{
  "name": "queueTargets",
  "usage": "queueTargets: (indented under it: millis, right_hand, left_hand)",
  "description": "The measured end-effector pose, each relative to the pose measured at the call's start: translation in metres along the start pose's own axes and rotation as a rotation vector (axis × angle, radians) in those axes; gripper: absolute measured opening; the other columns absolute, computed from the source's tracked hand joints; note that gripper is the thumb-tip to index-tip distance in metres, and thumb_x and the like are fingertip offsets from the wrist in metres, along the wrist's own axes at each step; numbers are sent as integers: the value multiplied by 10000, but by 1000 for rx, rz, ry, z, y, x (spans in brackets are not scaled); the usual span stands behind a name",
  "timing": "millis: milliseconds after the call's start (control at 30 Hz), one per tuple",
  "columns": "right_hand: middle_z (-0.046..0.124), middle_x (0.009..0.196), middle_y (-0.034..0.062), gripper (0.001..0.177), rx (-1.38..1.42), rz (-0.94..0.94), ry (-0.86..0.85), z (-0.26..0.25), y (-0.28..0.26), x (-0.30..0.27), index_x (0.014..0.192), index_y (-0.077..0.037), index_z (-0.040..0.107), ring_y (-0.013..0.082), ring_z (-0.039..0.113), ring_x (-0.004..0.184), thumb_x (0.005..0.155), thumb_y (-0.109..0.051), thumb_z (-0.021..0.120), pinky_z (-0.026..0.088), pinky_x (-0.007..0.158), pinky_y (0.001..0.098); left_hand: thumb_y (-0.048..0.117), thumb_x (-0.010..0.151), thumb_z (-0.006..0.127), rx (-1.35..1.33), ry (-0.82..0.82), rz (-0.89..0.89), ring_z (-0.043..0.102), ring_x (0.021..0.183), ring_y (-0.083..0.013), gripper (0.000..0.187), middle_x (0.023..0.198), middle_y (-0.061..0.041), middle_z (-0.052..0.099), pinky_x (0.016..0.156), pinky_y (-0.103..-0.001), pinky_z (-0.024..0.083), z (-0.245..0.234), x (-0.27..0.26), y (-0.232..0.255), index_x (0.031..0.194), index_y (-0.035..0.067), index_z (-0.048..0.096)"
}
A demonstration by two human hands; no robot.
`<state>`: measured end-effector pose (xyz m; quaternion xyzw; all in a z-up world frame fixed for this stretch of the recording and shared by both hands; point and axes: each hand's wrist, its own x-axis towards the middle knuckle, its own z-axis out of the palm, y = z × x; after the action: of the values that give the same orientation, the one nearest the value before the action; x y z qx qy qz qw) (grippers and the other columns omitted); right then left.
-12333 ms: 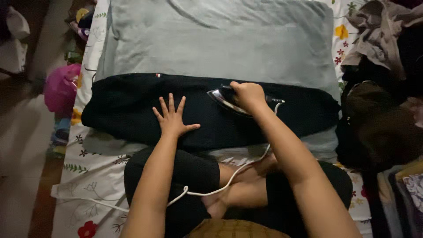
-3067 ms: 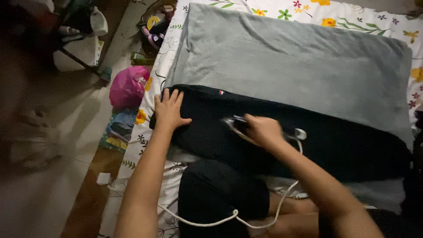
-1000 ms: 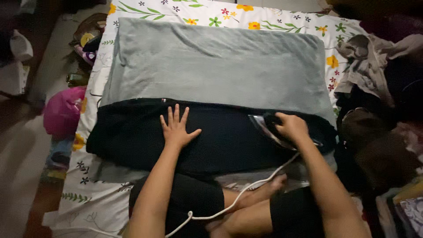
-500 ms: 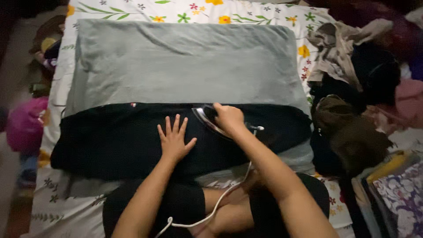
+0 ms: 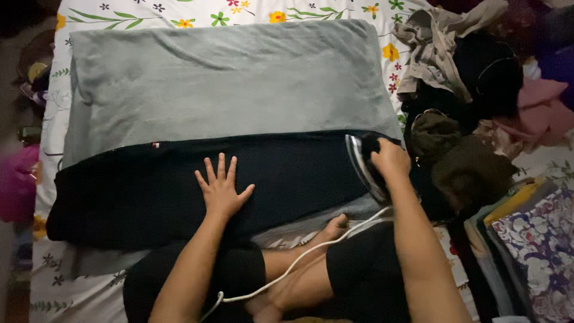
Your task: The person irons a black pair of pants laid out on a bed. They use a steam iron to smooth the fabric, frequently adjusting the garment's position and folding sections to ensure even coverage.
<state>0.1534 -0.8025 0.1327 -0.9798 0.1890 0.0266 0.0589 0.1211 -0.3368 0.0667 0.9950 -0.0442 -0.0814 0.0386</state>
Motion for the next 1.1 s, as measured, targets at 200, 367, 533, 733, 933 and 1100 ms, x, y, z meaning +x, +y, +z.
queueTargets:
  millis: [200,367,533,733,933,1100]
  right_hand:
    - [751,1009,171,433,-14,-311,-278,-18,-93,-44,1251,-253,668,385,728,941,823,-294,723,575,800,518]
    - [749,887,162,266,-9,-620,-199,-16,-135,-75,1085,-167,645,387,727,872,835,-240,701,566,735,527]
    - [747,916,192,209,7,-339,-18,4,-92,-43,1064,-172,671,411,734,855,860,-208,635,572,733,537]
    - [742,1035,217,280,96,133,91,-10,19,8,1125,-157,717,446,706,963,865,-253,678,549,830,565]
    - [741,1031,197,488,3,-84,-3,-14,3,-2,1258,-230,684,417,711,948,783,-315,756,547,827,546]
    - [760,990,141,445,-24,-448,-203,-11,-71,-46,1231,-314,698,361,737,906,788,-284,729,584,774,507]
  left_hand:
    - [723,864,508,-14,63,25,-36,1558,-400,990,1713,-98,33,1195,-666,9,18,-18,24,1632,195,174]
    - [709,860,513,-25,128,20,16,1564,-393,979,1708,-107,89,1207,-641,21,21,-24,33,1626,188,199]
    - [711,862,510,-10,142,28,40,1560,-397,970,1698,-115,125,1205,-642,46,26,-23,31,1621,183,213]
    - [720,861,523,-31,197,65,47,1572,-386,968,1709,-109,132,1217,-639,61,28,-27,27,1623,200,228]
    - [729,861,539,-73,169,135,67,1557,-388,940,1703,-112,125,1221,-587,98,28,-22,3,1618,263,234]
    - [791,795,594,32,-21,53,59,1570,-360,1016,1719,-59,84,1230,-585,123,2,-30,-40,1618,346,199]
